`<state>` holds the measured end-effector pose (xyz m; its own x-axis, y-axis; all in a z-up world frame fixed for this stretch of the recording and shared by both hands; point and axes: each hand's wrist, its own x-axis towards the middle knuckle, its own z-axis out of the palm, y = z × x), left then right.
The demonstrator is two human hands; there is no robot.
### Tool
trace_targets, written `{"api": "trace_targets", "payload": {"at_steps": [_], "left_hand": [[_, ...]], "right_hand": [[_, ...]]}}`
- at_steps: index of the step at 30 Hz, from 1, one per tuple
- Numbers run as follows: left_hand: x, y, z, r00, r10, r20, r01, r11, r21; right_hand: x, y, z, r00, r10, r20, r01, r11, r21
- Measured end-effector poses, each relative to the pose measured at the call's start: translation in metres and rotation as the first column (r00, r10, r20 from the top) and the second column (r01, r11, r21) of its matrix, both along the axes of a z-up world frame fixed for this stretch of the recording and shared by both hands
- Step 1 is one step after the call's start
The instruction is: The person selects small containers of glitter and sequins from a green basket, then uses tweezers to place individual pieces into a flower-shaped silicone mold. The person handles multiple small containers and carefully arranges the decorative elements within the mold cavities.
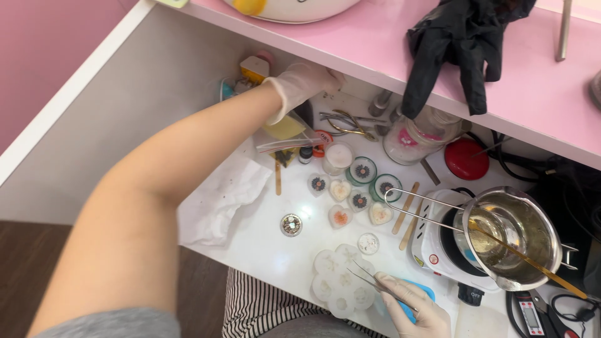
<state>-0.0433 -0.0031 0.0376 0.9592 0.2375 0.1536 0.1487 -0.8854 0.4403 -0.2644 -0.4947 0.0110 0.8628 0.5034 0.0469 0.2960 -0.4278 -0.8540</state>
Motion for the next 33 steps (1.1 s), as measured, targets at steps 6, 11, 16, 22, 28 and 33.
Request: {"api": "trace_targets", "payload": {"at_steps": [6, 11, 16, 22, 28, 33], "left_hand": [[-0.188, -0.009, 0.094, 0.993, 0.028, 0.113, 0.088, 0.459, -0.884], [-0.315, -0.032, 0.147, 0.967, 0.208, -0.144, -0.253, 0.775, -0.578], [-0.362, -0.029, 0.125, 0.944, 0.242, -0.223, -0.281, 0.946, -0.163], [-0.372, -0.036, 0.132, 0.931, 0.277, -0.239, -0.286, 0.958, -0.003], [-0.371, -0.035, 0.119, 0.956, 0.268, -0.121, -0.264, 0.963, 0.05], [-0.333, -0.039, 0.125, 0.974, 0.222, -0.035, -0.218, 0.972, 0.086]], "right_hand": [[0.004, 0.011, 0.005, 0.997, 0.074, -0.038, -0.074, 0.997, -0.006], [0.014, 0.018, 0.016, 0.99, 0.126, -0.062, -0.127, 0.992, -0.01], [0.037, 0.019, 0.023, 0.985, 0.154, 0.073, -0.152, 0.988, -0.024], [0.048, 0.018, 0.039, 0.998, 0.037, -0.057, -0.034, 0.998, 0.056], [0.058, 0.003, 0.026, 0.988, -0.034, -0.151, 0.033, 0.999, -0.007], [0.063, -0.004, 0.014, 0.984, -0.005, -0.178, 0.006, 1.0, 0.002]]}}
